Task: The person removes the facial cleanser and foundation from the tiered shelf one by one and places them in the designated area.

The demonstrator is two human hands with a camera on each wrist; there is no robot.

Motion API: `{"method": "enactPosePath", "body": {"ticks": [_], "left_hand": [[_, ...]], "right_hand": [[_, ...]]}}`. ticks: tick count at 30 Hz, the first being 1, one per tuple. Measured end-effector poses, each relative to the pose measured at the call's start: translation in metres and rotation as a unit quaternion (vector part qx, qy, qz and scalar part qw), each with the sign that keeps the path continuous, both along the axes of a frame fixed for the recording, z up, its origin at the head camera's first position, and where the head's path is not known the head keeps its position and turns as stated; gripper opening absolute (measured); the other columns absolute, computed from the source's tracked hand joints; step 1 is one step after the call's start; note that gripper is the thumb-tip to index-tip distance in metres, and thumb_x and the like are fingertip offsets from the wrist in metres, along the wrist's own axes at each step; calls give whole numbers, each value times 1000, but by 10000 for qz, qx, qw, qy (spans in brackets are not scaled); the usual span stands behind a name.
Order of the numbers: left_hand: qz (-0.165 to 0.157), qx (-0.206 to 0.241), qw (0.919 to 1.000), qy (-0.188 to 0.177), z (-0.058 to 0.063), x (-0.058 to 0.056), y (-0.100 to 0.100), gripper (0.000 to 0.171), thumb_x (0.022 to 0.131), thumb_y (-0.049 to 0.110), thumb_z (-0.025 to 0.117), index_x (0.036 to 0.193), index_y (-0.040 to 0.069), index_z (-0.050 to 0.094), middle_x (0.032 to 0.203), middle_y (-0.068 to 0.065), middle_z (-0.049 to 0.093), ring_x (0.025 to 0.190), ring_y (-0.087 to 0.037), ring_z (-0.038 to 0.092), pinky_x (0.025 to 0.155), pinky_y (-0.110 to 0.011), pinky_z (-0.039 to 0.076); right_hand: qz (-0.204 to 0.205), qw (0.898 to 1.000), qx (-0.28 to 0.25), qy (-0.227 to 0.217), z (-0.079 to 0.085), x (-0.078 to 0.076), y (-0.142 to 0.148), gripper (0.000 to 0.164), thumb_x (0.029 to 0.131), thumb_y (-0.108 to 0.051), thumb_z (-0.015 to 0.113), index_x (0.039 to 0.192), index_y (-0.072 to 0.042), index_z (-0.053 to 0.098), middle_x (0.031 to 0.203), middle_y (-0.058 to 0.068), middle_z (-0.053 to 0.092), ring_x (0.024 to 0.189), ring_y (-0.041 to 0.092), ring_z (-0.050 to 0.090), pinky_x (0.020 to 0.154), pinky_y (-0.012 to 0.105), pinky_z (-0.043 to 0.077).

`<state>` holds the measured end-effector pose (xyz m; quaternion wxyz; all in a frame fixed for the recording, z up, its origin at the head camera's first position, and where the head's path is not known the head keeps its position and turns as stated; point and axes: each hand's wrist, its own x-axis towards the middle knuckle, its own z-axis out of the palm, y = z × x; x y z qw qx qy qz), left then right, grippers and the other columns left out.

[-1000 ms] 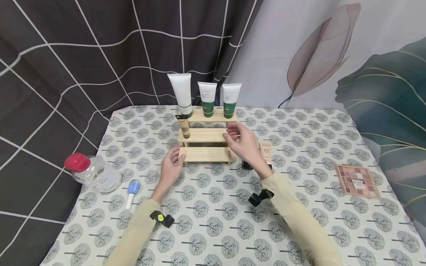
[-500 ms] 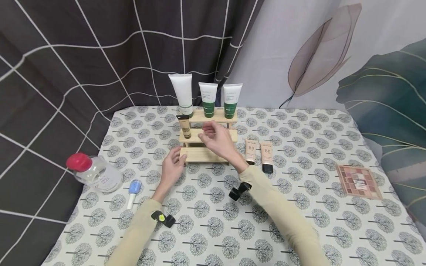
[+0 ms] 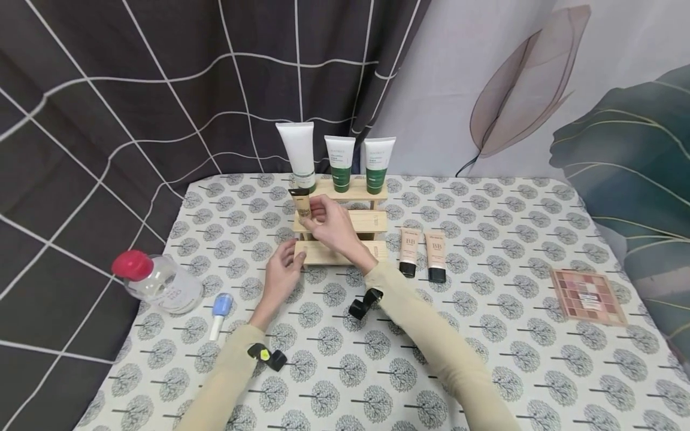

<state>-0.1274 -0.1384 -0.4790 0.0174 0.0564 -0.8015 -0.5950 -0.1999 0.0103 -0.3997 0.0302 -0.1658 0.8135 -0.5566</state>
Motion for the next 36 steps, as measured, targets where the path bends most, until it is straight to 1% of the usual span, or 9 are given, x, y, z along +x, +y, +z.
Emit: {"method": "enactPosePath", "body": {"ticks": [6,14,21,27,30,36], "left_hand": [[-39,92,9999,29,-2,0,0,50,100,13,62,146,0,47,141,-25,58,129,-38,60,111,-43,52],[-49,62,10000,-49,-1,-1,1,50,100,14,61,146,1,46,142,-23,58,127,-35,61,111,-41,52],[-42,126,9999,-96,0,0,1,50,100,13,61,147,0,45,142,-24,57,128,-36,61,112,-40,51],[-9,139,9999,-98,1,1,0,49,100,12,61,146,1,46,142,-23,57,128,-35,61,112,-39,51],[-11,124,9999,-95,1,1,0,49,100,12,61,146,1,46,141,-22,58,127,-33,61,111,-38,52],[4,46,9999,-96,1,1,1,49,100,13,61,146,2,47,141,-21,58,127,-33,61,111,-38,52]], "right_hand": [[-59,10000,71,-26,-2,-2,-5,35,91,-4,73,122,4,62,118,21,71,110,31,71,97,27,60],[-128,9999,-61,38,-3,2,7,29,91,-2,71,119,3,64,113,20,72,106,30,72,95,25,60],[-369,9992,-20,150,0,7,25,29,93,-6,71,120,2,65,116,20,70,106,31,72,95,27,61],[-386,9991,-90,177,4,14,41,28,93,-7,70,119,2,66,117,20,70,106,31,72,95,26,61],[-446,9988,-44,220,6,18,48,26,93,-8,71,117,2,66,114,20,71,105,32,72,95,29,61],[-532,9986,15,77,11,28,66,27,94,-9,70,118,1,66,115,22,72,105,33,72,96,34,62]]}}
